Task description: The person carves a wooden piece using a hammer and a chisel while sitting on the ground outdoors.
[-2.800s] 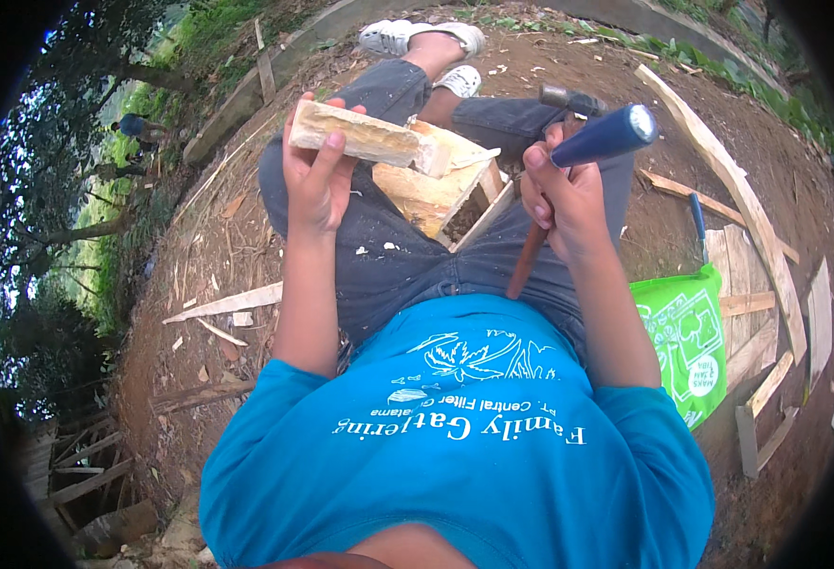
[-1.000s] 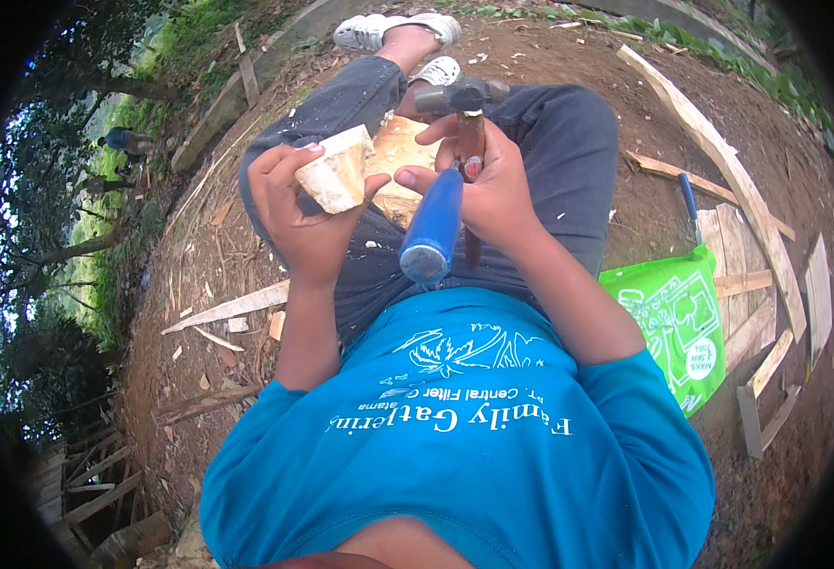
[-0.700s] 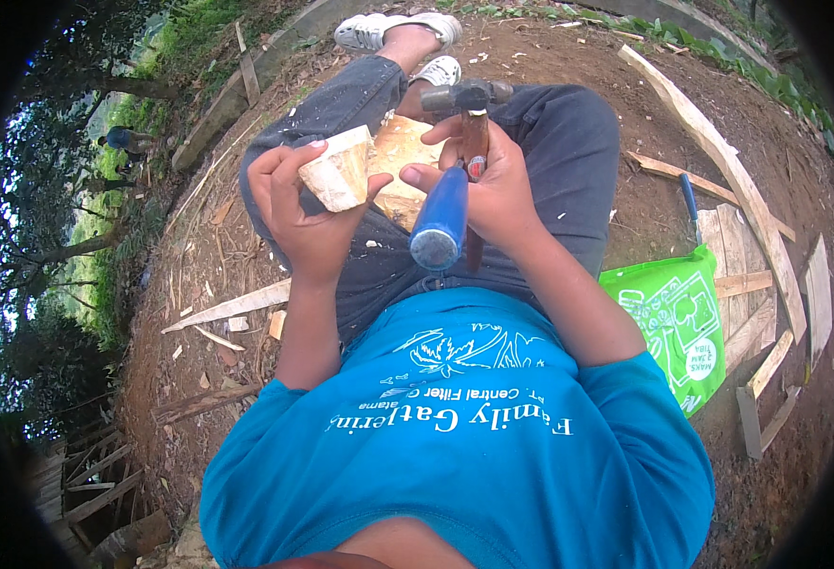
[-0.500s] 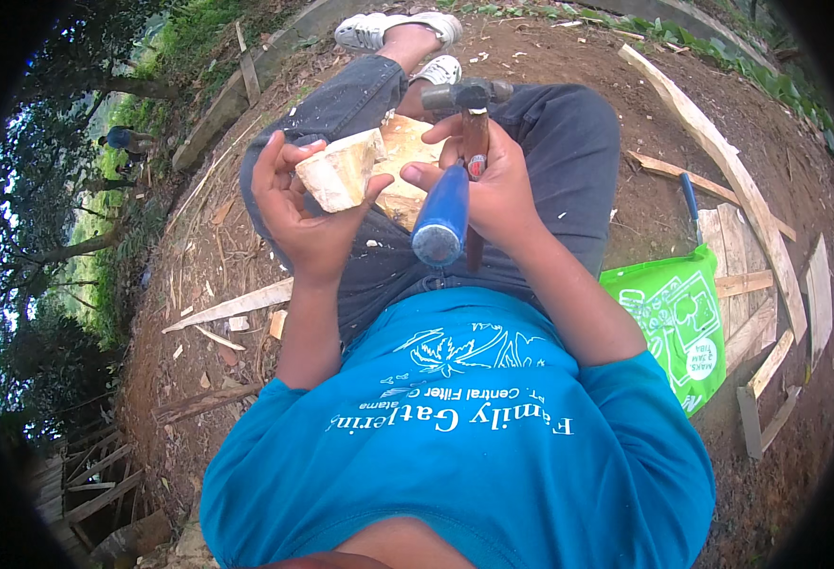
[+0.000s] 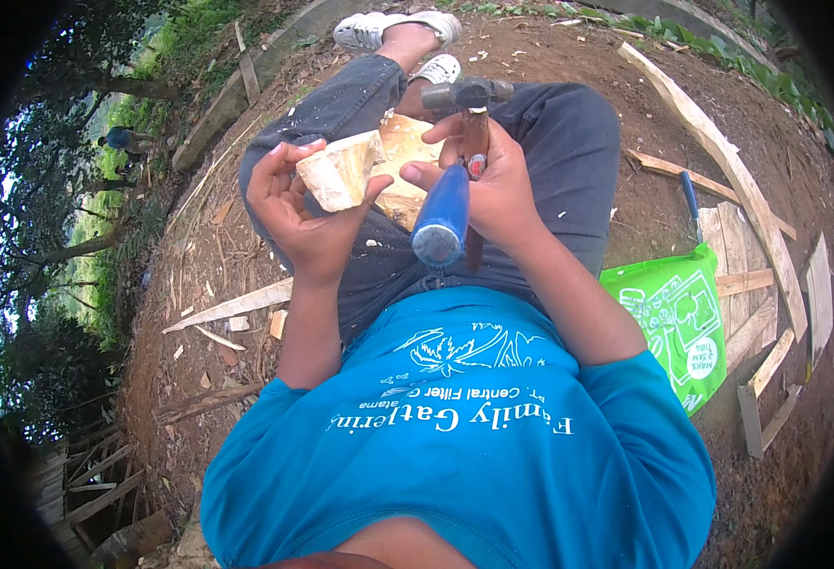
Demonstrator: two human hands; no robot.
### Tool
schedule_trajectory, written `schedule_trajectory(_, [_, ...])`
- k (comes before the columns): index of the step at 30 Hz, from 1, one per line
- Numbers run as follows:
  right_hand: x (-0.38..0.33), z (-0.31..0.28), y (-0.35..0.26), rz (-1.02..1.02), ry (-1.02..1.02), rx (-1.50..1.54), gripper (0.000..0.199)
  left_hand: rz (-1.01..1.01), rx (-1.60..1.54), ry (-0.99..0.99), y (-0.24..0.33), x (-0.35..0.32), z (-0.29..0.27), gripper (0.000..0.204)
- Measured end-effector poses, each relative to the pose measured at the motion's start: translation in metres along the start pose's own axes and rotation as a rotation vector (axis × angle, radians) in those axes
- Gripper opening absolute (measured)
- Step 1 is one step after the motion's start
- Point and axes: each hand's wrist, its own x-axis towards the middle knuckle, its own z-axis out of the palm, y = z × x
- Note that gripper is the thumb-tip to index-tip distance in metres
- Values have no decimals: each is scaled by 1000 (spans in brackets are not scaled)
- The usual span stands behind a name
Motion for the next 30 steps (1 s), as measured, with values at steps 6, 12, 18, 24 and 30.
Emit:
schedule_trajectory(6, [2, -2, -1, 11, 42, -21, 39, -188, -160, -145, -16, 20, 4, 84])
schedule_trajectory(12, [3, -10, -2, 105, 128, 59, 41, -130, -39, -678, -76, 73, 37, 58])
schedule_trajectory(18, [4, -30, -2, 86, 65, 291, 45, -124, 165, -1330, -140, 76, 99, 53])
schedule_trajectory(24, [11, -39, -1, 110, 76, 369, 47, -196, 241, -1477, -143, 69, 100, 54])
schedule_trajectory(30, [39, -27, 22, 194, -11, 294, 36, -221, -305, -789, -98, 85, 84, 40])
